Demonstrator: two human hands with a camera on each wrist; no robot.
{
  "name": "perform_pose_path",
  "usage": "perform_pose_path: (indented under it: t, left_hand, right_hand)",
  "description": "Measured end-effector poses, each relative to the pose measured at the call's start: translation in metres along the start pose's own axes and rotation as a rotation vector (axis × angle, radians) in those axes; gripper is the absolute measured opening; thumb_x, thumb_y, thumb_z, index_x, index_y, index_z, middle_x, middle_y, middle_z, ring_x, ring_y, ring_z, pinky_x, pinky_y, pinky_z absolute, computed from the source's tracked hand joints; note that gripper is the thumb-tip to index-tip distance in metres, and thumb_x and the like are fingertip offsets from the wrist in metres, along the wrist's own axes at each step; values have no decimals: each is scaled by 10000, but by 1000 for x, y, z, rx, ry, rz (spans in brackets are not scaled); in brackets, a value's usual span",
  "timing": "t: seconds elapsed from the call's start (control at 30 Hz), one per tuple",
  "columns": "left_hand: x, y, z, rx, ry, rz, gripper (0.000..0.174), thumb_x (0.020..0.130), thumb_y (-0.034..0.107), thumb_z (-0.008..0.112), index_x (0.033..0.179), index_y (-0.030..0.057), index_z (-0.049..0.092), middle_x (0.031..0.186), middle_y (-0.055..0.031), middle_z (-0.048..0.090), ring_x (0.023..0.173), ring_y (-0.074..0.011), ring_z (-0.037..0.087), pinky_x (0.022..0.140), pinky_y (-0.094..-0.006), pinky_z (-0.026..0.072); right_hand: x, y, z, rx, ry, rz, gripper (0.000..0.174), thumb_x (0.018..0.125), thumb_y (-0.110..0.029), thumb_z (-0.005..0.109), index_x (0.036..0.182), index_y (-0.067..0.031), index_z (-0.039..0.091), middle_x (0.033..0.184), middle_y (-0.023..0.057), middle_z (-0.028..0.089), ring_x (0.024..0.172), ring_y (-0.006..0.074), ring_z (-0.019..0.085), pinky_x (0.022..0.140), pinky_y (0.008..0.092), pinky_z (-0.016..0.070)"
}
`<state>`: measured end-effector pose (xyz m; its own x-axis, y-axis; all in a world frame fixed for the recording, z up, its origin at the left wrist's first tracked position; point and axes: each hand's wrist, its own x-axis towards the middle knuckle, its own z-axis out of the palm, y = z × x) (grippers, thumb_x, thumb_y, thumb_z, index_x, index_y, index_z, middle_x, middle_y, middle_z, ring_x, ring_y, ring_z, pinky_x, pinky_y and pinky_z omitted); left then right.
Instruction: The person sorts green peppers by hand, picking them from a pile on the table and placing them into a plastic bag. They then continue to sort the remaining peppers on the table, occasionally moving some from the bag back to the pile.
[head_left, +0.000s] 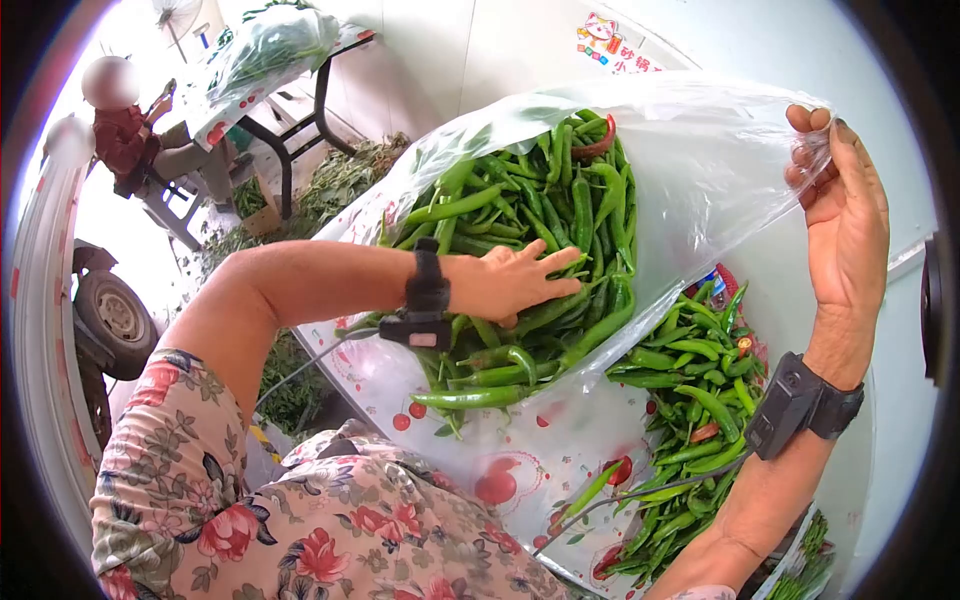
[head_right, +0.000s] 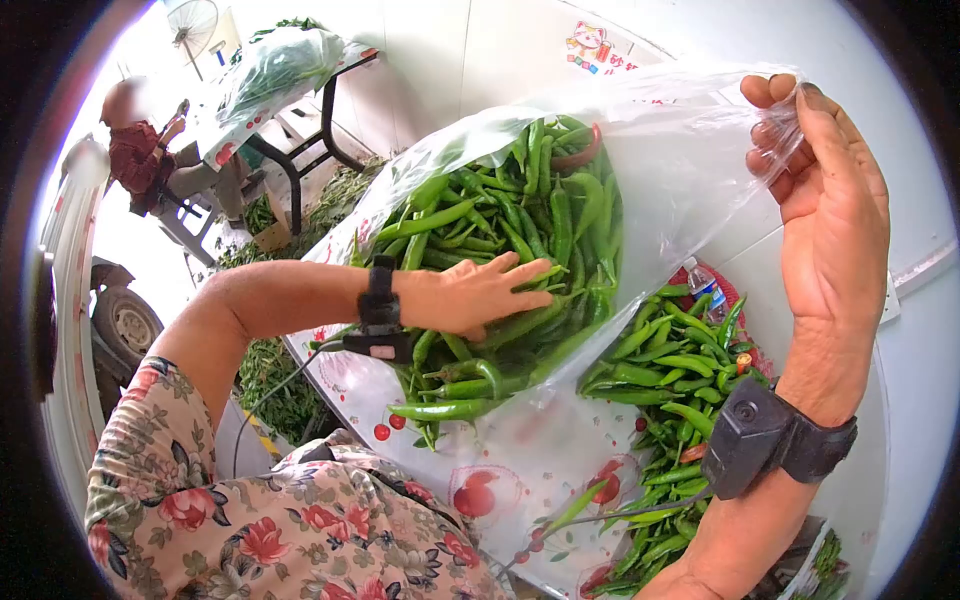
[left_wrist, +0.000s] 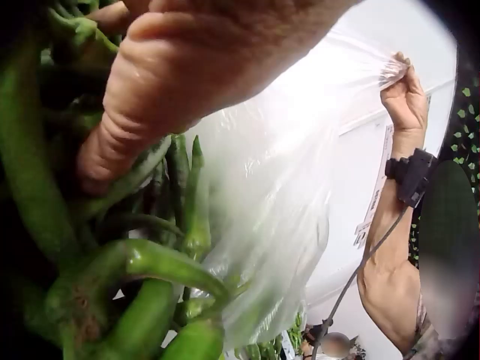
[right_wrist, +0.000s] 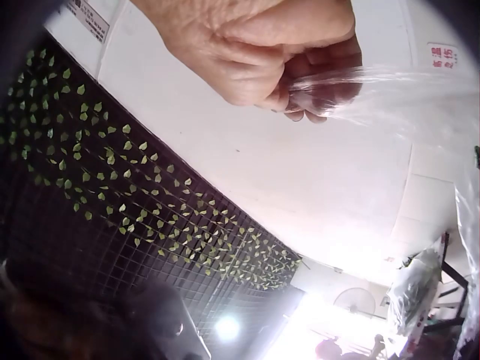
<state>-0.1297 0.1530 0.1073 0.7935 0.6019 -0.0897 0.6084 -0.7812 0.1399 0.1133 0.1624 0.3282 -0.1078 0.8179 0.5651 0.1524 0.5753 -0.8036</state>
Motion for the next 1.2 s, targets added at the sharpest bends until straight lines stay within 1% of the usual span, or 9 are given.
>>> perform_pose_path:
  t: [0.1,0.3,0.47,0.67,0.77,0.9,1.03,1.13,1.2]
  left_hand:
    - [10,-6,-7,-21,-38,44,965,600,121,841,1425,191,347,1487,-156,212,1208,-375,423,800,-473,564]
    - [69,-48,-3,-309,147,-84,761,687,14,618,1401,56,359,1106,-251,550,1012,-422,578,844,-474,505]
    - [121,-47,-21,-501,183,-234,713,743,60,631,1400,45,356,1078,-273,603,1010,-383,607,848,-449,507]
    - [159,-61,-17,-643,516,-267,717,791,294,677,1376,14,371,1187,-261,561,1094,-354,573,943,-412,460]
    - [124,-64,-13,-452,471,-22,659,805,303,661,1341,4,421,1229,-226,533,1137,-351,541,977,-406,436]
    - [38,-48,-28,-470,227,72,508,821,281,635,1233,1,535,1168,-196,587,1129,-345,550,966,-432,442]
    - [-36,-31,-18,-378,81,98,479,822,250,651,1241,44,544,1240,-175,564,1173,-339,516,975,-446,423]
    - [-68,-3,-16,-199,-151,12,599,771,209,719,1304,79,479,1395,-183,406,1230,-348,454,980,-487,418]
    - [-72,1,5,-167,23,11,637,756,162,718,1326,89,443,1426,-196,347,1225,-362,447,944,-484,441]
  right_hand:
    - [0,-1,2,3,-11,-12,247,958,-232,558,1077,-42,662,1069,93,683,847,88,574,798,248,477]
    - [-1,0,-5,25,-18,36,242,956,-230,560,1070,-42,664,1065,96,683,840,87,578,795,245,479]
    - [-4,4,-14,28,-17,47,241,951,-228,571,1072,-40,664,1063,99,683,833,86,582,789,247,484]
    - [0,5,-17,11,-25,17,253,952,-234,571,1079,-36,663,1065,99,683,852,95,587,798,245,485]
    - [0,6,-18,32,-38,26,258,954,-236,567,1086,-36,663,1072,95,682,864,94,586,807,243,482]
    - [-2,7,-16,-1,-28,11,261,955,-241,567,1091,-40,664,1085,88,681,866,89,579,816,244,473]
    - [-3,5,-11,4,-24,36,264,957,-246,565,1096,-45,665,1110,88,676,879,86,577,825,244,468]
    - [-2,5,-15,-6,-49,86,279,962,-263,564,1140,-67,653,1182,97,648,988,94,569,883,244,460]
    - [-1,7,-20,-31,-58,90,290,963,-270,568,1164,-76,644,1215,101,634,1038,97,566,910,244,456]
